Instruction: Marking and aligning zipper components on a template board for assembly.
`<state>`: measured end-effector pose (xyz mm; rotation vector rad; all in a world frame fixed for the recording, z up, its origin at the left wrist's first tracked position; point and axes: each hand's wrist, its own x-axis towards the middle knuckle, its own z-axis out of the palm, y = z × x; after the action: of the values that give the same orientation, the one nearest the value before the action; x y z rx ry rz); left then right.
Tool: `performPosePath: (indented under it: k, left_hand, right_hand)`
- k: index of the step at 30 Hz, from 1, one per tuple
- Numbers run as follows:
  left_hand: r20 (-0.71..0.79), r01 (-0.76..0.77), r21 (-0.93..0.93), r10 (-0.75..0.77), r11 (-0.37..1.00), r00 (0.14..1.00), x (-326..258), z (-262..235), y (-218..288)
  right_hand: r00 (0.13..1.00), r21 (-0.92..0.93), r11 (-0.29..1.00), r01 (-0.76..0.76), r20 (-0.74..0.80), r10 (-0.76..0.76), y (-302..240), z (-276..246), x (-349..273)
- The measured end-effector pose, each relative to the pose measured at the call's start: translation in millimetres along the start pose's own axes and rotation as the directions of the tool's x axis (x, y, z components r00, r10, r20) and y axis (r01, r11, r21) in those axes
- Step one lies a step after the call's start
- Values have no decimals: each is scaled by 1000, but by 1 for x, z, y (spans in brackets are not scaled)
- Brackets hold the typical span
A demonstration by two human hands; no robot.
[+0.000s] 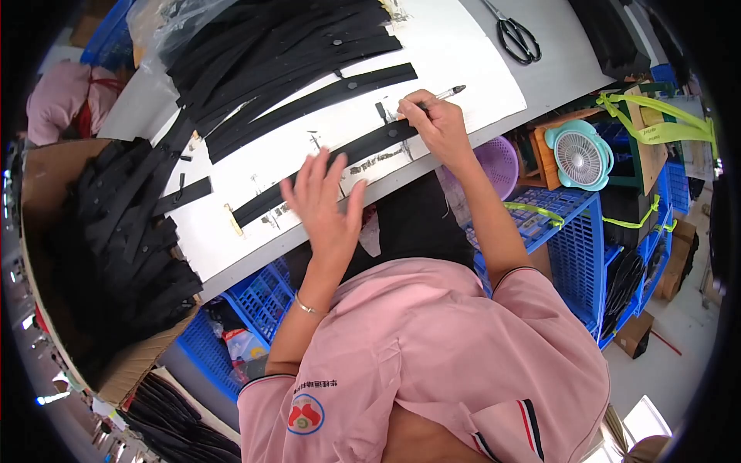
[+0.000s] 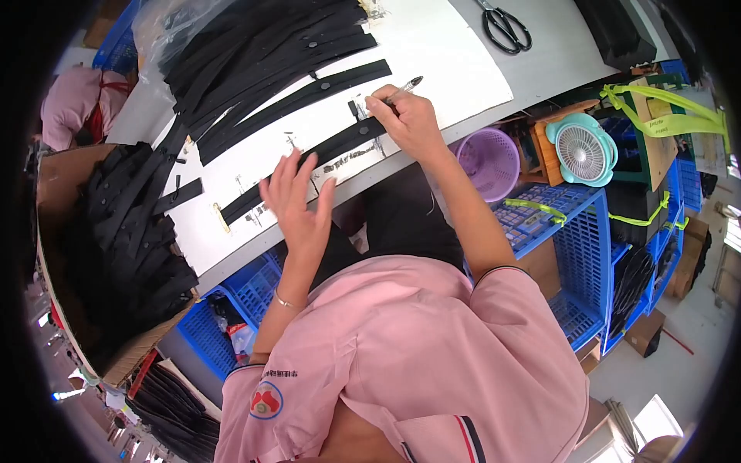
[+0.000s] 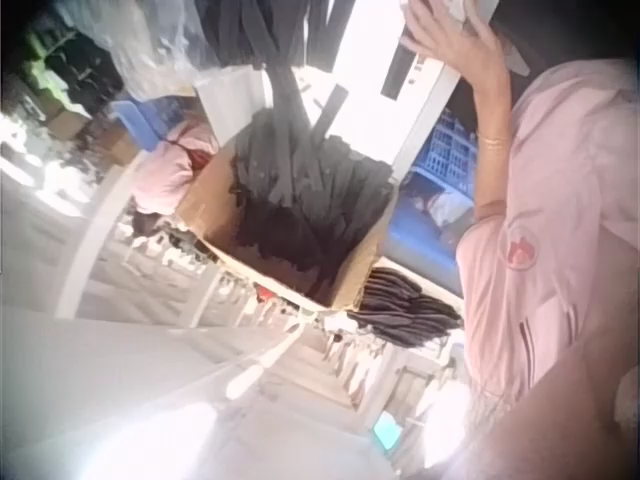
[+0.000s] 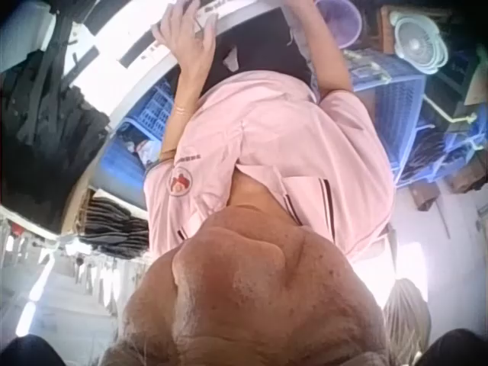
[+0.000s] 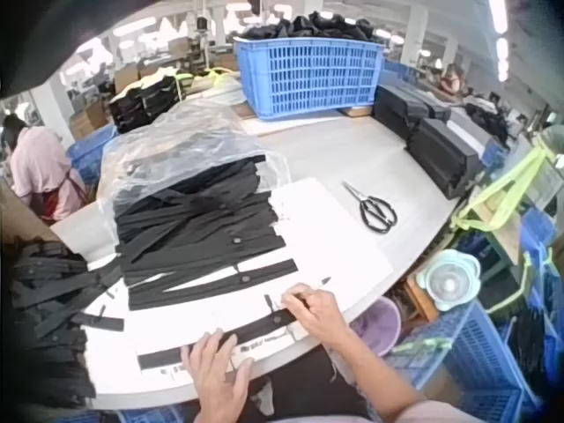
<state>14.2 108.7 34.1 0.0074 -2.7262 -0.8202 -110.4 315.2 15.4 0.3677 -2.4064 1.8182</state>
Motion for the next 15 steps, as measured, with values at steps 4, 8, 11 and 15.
performPosePath:
  k: [4,8,11,15]
  left_hand:
    - [40,-183,-263,201,947,979,40,32,21]
    - [118,-200,-310,246,929,962,58,46,25]
    - [86,-185,-276,216,943,973,58,47,22]
    - [18,-200,-183,207,963,978,56,48,20]
  right_hand:
    - [998,43,997,-59,3,59,-1,0,0]
    - [997,80,994,-78,-3,79,3,0,-2]
    - [999,56,997,-51,4,51,-1,-2,-2]
    - [1000,9,1000,-11,28,10,-5,-2,-1]
